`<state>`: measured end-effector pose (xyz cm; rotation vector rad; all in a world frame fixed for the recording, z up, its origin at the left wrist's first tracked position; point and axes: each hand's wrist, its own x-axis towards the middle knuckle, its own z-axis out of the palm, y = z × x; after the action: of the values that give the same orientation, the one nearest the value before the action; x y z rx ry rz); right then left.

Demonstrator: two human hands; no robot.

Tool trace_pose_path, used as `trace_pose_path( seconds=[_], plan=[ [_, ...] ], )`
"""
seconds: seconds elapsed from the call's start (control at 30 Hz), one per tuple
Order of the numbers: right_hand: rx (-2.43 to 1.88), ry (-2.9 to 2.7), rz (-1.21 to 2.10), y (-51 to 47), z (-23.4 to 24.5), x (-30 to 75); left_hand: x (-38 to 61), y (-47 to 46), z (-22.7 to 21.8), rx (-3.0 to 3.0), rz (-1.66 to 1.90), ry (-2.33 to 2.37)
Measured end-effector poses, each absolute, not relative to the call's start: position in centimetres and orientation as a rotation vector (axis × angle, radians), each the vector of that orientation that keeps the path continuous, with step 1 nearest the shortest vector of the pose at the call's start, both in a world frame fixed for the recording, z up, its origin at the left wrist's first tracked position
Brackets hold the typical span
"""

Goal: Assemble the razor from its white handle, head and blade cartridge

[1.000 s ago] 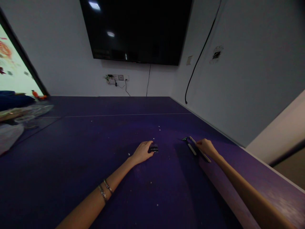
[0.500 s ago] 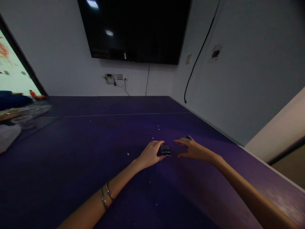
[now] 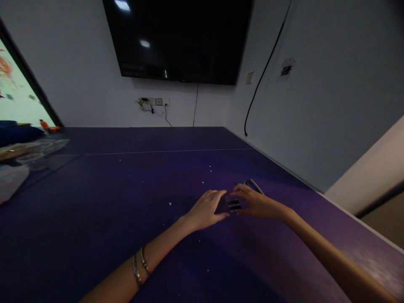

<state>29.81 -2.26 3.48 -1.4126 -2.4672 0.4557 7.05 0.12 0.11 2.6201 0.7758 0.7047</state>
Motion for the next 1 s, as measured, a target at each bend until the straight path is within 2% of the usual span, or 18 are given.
trace_pose_path(
  seconds=[0.27,0.4,0.57,1.0],
  plan=[
    [-1.791,-2.321,0.236,2.1,1.9,44.7,5.1,1.0,-0.1,2.577,0.707,0.844],
    [-1.900,-2.339,0.309,3.4,-0.1,49.4,4.8,1.3,-0.5,2.598,0.722,0.850],
    [-1.894,-2.341,0.368,4.0,-1.5,49.9,4.7,1.5,-0.9,2.622,0.738,0.843],
    [-2.038,-2.170,0.382,3.8,-1.4,48.1,4.3,1.5,-0.9,2.622,0.701,0.865]
  ],
)
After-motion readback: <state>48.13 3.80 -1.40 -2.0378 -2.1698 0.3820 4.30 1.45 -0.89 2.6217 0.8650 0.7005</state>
